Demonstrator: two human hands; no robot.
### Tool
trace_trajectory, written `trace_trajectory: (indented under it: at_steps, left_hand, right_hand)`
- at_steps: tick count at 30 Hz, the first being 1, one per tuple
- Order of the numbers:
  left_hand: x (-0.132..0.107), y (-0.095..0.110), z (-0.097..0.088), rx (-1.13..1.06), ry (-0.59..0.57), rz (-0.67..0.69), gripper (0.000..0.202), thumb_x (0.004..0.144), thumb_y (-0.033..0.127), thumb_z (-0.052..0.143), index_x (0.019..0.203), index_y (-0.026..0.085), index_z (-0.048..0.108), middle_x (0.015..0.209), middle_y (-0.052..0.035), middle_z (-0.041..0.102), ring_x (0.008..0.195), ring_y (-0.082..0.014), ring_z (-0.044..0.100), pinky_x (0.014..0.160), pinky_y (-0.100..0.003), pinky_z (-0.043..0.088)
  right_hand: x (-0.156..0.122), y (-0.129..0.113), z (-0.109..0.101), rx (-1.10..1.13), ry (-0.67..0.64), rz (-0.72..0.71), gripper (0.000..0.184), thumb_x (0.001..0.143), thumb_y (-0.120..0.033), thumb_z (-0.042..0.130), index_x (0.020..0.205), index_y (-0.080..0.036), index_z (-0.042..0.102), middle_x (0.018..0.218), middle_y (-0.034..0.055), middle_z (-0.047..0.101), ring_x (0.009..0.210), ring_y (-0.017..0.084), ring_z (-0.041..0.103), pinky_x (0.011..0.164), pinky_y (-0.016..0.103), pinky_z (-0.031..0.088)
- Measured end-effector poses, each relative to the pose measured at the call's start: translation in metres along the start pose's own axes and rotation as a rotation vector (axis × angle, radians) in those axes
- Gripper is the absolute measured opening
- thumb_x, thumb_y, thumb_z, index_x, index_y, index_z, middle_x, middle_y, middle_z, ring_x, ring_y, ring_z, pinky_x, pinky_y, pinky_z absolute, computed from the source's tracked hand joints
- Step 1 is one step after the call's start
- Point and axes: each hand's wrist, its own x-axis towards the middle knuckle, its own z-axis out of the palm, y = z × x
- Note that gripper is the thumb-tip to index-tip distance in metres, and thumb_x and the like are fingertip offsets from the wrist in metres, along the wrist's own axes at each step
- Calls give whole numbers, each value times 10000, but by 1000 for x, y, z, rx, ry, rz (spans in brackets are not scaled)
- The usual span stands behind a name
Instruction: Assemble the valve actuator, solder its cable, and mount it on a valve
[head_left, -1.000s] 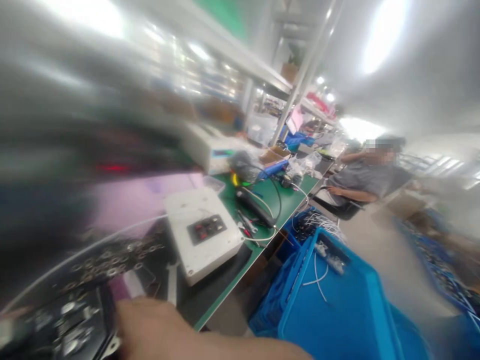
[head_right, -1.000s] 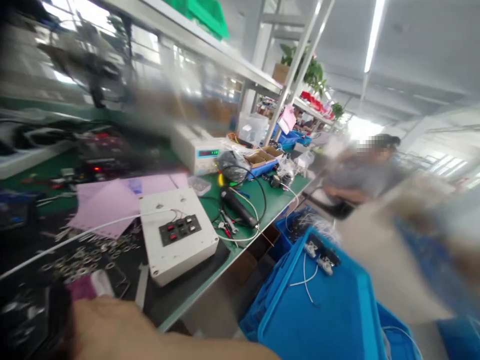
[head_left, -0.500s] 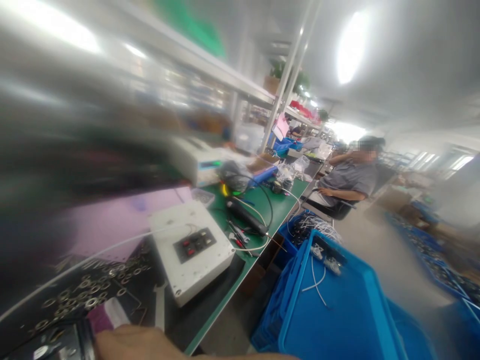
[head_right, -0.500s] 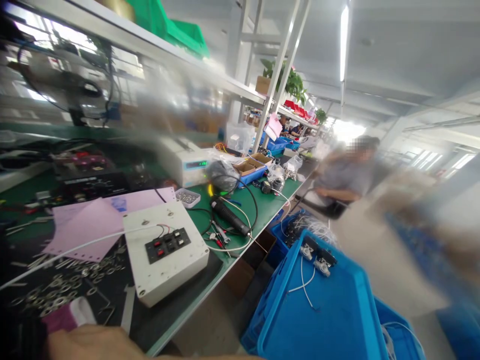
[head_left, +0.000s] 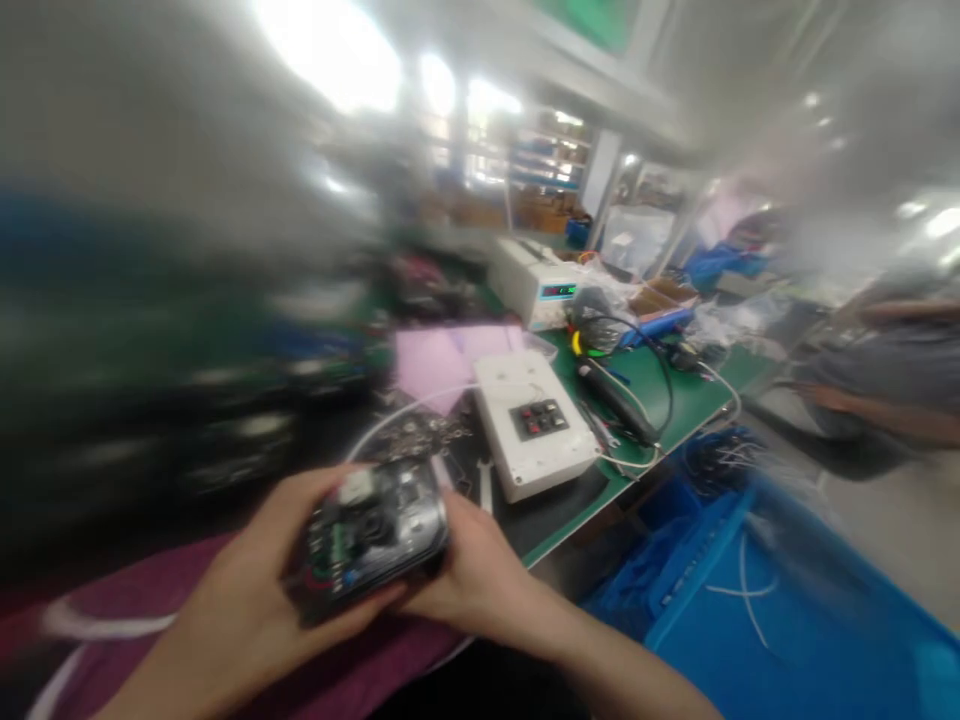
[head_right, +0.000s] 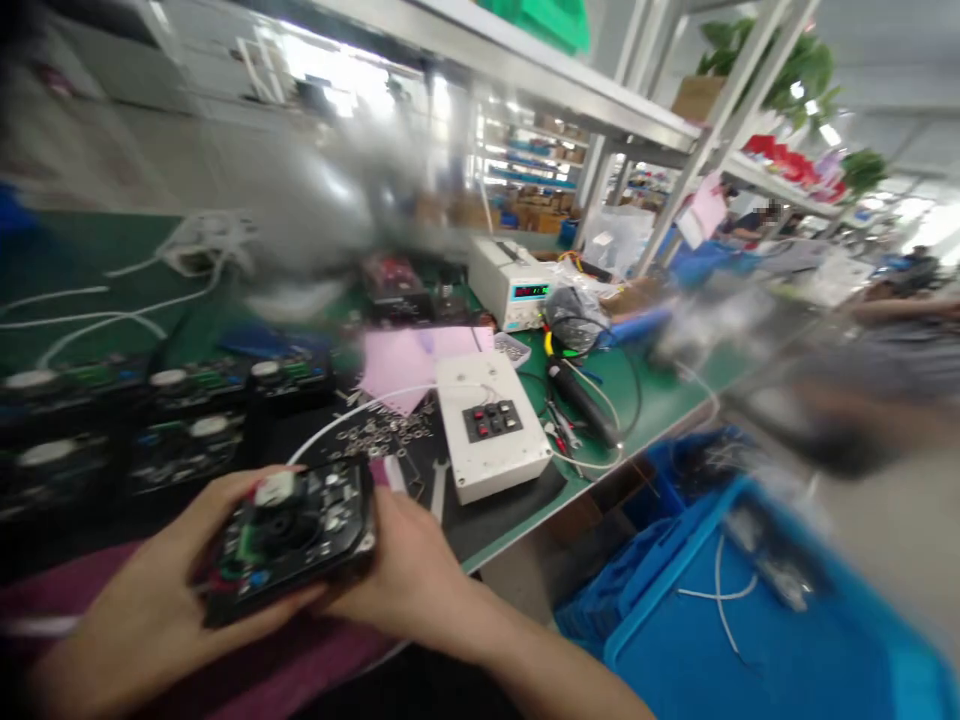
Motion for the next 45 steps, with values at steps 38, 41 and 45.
trace_trajectory:
  at_steps: [38,41,45]
  left_hand:
    - [-3,4,-3,-123,-76,85,919,791,495,893,1535,271,403,1471,-110,553,1327,-309,600,1163,-445,511]
    - [-4,3,-2,-130,-77,83,933,790,503,896,1545,272,399,1487,-101,548,1359,-302,583,1193,-431,488]
    - [-4,2,-2,-130,-83,81,927,798,511,890,1547,269,401,1498,-98,540,1365,-295,583,1201,-420,482]
  right_hand:
    - [86,44,-202,-751,263,-164,301,993,-437,689,1180,-227,797,1162,83,781,983,257,738,948,406,572]
    - [82,44,-204,-761,303,-135,327,980,-455,696,1184,-221,800,1174,89,783,985,267,739,964,424,571]
    - [87,47,-208,-782,276,-107,362,947,-472,724,1186,-215,810,1143,97,788,976,276,741,973,437,572]
